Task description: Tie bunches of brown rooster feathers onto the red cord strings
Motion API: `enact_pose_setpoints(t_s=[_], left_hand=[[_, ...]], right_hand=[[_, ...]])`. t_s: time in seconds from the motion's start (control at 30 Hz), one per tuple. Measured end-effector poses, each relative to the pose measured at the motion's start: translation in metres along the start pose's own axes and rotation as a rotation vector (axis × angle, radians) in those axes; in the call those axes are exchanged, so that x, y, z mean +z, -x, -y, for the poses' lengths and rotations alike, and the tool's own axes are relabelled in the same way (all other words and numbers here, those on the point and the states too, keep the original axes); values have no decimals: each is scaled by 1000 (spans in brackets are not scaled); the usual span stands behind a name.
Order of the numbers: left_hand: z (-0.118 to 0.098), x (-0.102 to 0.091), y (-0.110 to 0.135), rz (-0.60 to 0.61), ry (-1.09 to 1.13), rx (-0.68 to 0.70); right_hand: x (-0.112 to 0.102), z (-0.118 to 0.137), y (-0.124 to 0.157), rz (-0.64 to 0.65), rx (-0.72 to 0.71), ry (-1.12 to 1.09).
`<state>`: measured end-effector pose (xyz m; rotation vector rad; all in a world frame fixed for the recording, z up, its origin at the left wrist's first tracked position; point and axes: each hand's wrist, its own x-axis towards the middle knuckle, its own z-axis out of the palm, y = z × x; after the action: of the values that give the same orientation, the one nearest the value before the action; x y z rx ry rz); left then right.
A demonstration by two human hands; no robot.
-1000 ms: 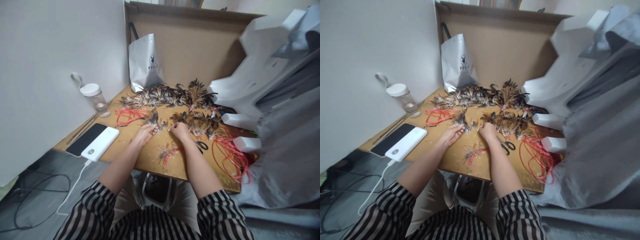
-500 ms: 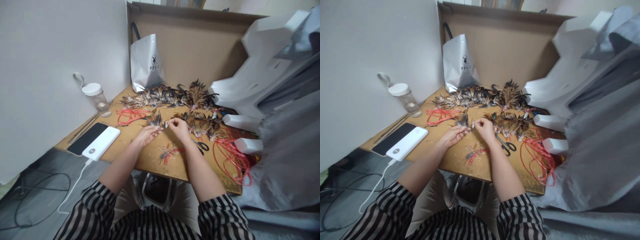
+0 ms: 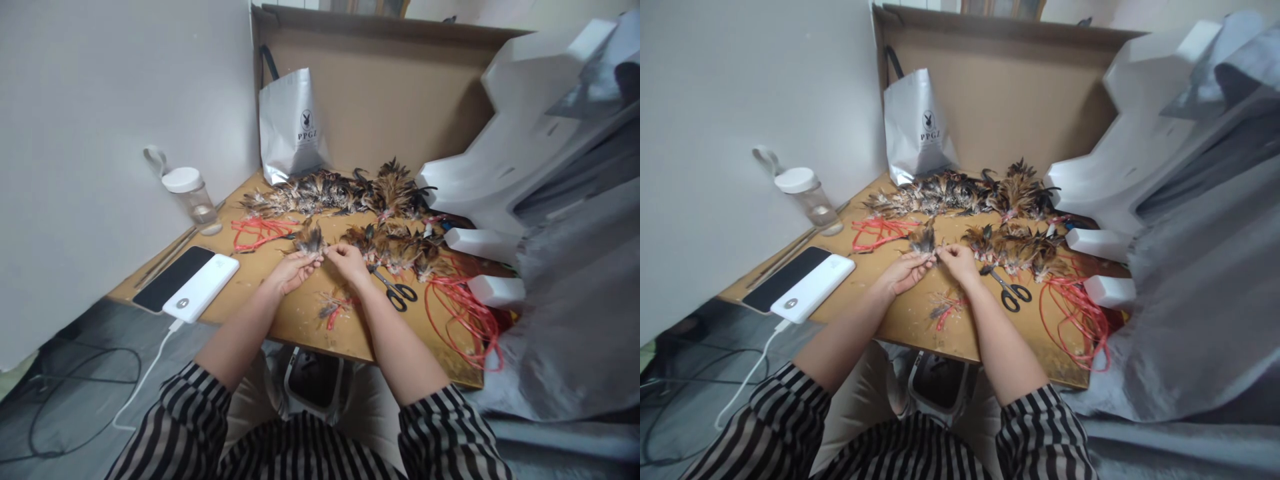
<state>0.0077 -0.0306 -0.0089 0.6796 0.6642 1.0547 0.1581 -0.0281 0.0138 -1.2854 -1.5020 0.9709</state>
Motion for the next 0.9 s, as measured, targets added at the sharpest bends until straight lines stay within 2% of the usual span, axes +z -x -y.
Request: enact_pose_setpoints(t_s=[0.07, 0.13, 0.23, 0.33, 0.47, 0.6, 0.9], left_hand=[[0, 1, 1, 23, -31, 7], [0, 2, 2, 44, -62, 10], [0, 4, 4, 53, -94, 7], [1, 3, 3, 56, -94, 12], [2, 0, 0, 6, -57, 9], [2, -1, -1, -16, -61, -3], [4, 0, -2, -24, -150, 2]], right_hand=[[-1, -3, -2, 84, 162, -149], [0, -6, -3, 163, 261, -293], [2, -8, -3, 232, 297, -472], [2, -7, -4, 197, 276, -545], [-1, -1, -3, 97, 189, -498], [-1, 4, -1, 4, 97, -334], [4, -2, -3, -17, 15, -178]])
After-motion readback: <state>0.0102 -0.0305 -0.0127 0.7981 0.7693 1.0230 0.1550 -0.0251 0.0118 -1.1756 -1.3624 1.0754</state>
